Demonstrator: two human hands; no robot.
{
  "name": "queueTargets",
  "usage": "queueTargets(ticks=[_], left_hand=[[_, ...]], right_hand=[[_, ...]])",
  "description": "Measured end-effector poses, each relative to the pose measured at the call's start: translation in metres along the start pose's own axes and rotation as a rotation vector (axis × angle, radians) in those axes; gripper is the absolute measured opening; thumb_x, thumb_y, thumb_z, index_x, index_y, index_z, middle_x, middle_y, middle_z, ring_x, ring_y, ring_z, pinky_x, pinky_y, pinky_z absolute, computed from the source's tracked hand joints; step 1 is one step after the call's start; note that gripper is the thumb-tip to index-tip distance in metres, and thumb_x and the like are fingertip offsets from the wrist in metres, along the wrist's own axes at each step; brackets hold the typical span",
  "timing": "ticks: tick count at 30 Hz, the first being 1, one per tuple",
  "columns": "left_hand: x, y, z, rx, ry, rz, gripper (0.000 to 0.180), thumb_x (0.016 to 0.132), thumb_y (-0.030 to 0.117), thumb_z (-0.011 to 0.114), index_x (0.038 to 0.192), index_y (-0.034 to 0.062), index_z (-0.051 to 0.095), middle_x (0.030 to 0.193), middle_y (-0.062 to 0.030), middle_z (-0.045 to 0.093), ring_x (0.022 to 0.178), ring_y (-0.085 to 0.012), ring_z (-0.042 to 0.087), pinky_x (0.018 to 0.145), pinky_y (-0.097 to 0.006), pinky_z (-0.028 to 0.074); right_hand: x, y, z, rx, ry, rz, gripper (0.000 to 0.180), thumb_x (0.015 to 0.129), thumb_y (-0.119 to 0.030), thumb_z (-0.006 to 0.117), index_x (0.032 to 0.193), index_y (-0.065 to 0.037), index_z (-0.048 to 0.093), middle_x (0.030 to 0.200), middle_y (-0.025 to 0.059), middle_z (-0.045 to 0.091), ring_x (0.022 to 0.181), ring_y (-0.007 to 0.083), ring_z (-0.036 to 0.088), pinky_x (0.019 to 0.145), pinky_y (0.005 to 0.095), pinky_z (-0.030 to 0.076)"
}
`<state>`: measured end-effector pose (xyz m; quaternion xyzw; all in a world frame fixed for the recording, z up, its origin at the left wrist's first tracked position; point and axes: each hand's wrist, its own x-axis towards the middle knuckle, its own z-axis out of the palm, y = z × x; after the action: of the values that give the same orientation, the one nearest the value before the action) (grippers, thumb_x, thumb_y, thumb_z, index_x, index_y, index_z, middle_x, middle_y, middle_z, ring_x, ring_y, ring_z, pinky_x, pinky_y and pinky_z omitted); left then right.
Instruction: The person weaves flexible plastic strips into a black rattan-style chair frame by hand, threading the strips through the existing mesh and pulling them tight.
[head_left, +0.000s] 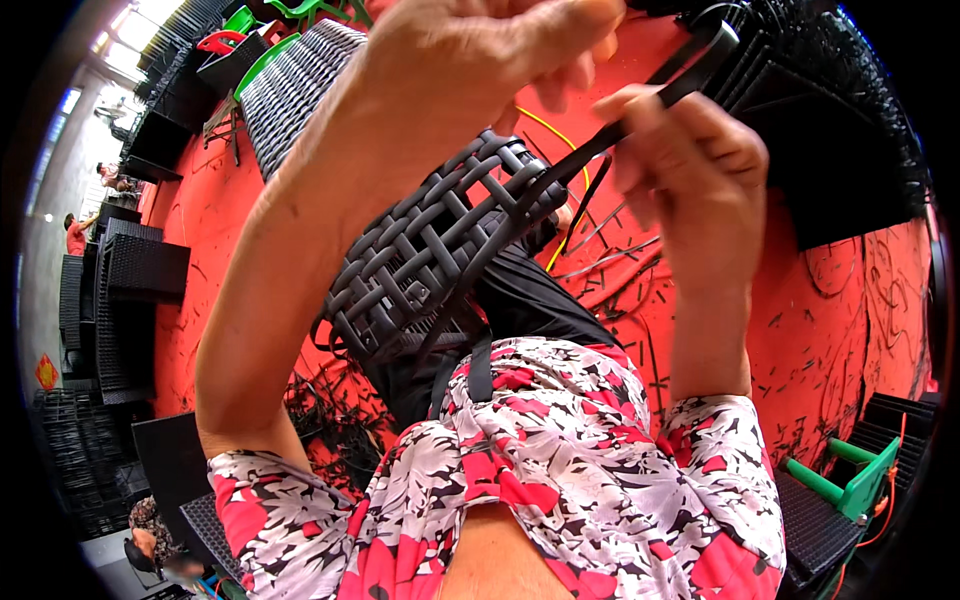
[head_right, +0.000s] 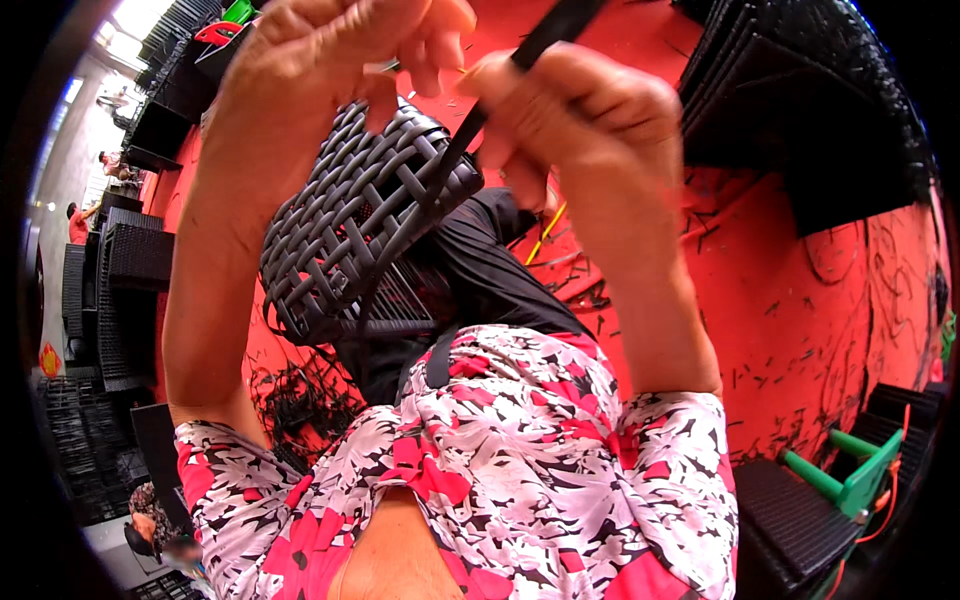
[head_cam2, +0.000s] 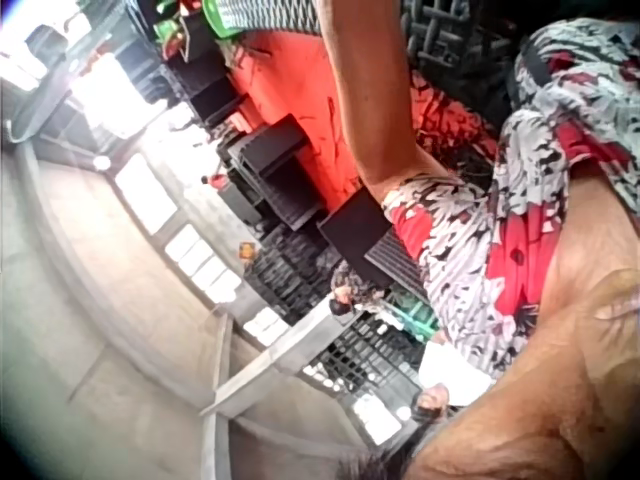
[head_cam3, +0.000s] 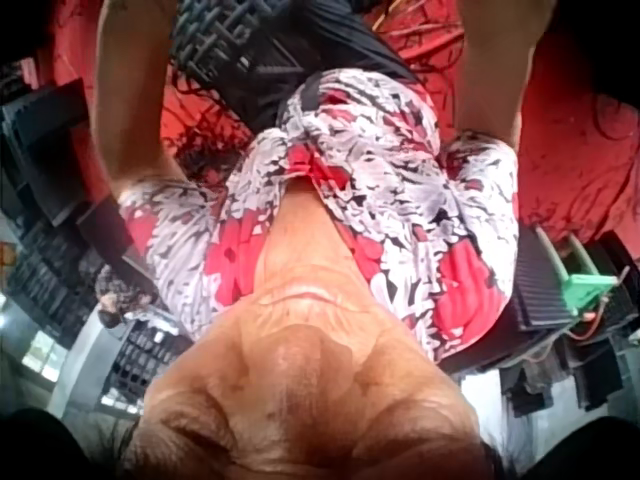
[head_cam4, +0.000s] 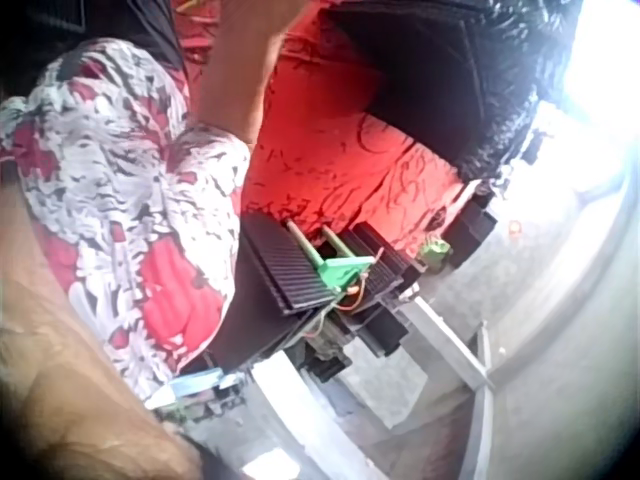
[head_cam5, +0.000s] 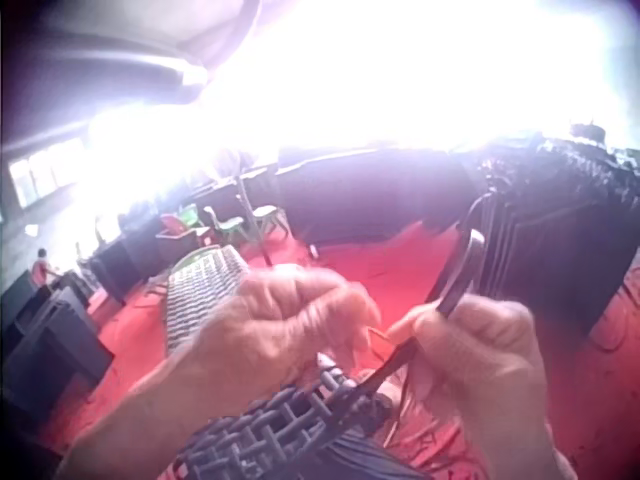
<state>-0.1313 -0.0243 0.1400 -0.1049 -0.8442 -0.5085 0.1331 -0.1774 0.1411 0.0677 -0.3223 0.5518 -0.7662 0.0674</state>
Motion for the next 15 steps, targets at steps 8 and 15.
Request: queueTargets(ticks=[8,15], left_hand=[[-0.019,-0.023,-0.005,-0.100,-0.301,-0.177,0.016,0.094,0.012,0.058,0.087,0.0000,0.067,0.075,-0.0030,0.066,0.066,-0.0064,0.062,0.052,-0.020,0.045],[-0.008,0.006,-0.021,-0.077,-0.195,0.066,0.020,0.095,0.014,0.057,0.100,-0.0026,0.067,0.081,-0.0097,0.068,0.065,-0.0126,0.064,0.048,-0.020,0.044]], right_hand=[[0.020,-0.022,-0.017,0.298,-0.124,-0.244,0.031,0.097,-0.018,0.052,0.112,0.009,0.059,0.070,0.0059,0.057,0.050,0.0068,0.047,0.044,0.0200,0.036],[0.044,0.007,0.006,0.102,-0.064,-0.630,0.017,0.087,0.001,0.065,0.103,0.006,0.063,0.072,0.0062,0.063,0.058,0.0062,0.056,0.049,0.0198,0.044]])
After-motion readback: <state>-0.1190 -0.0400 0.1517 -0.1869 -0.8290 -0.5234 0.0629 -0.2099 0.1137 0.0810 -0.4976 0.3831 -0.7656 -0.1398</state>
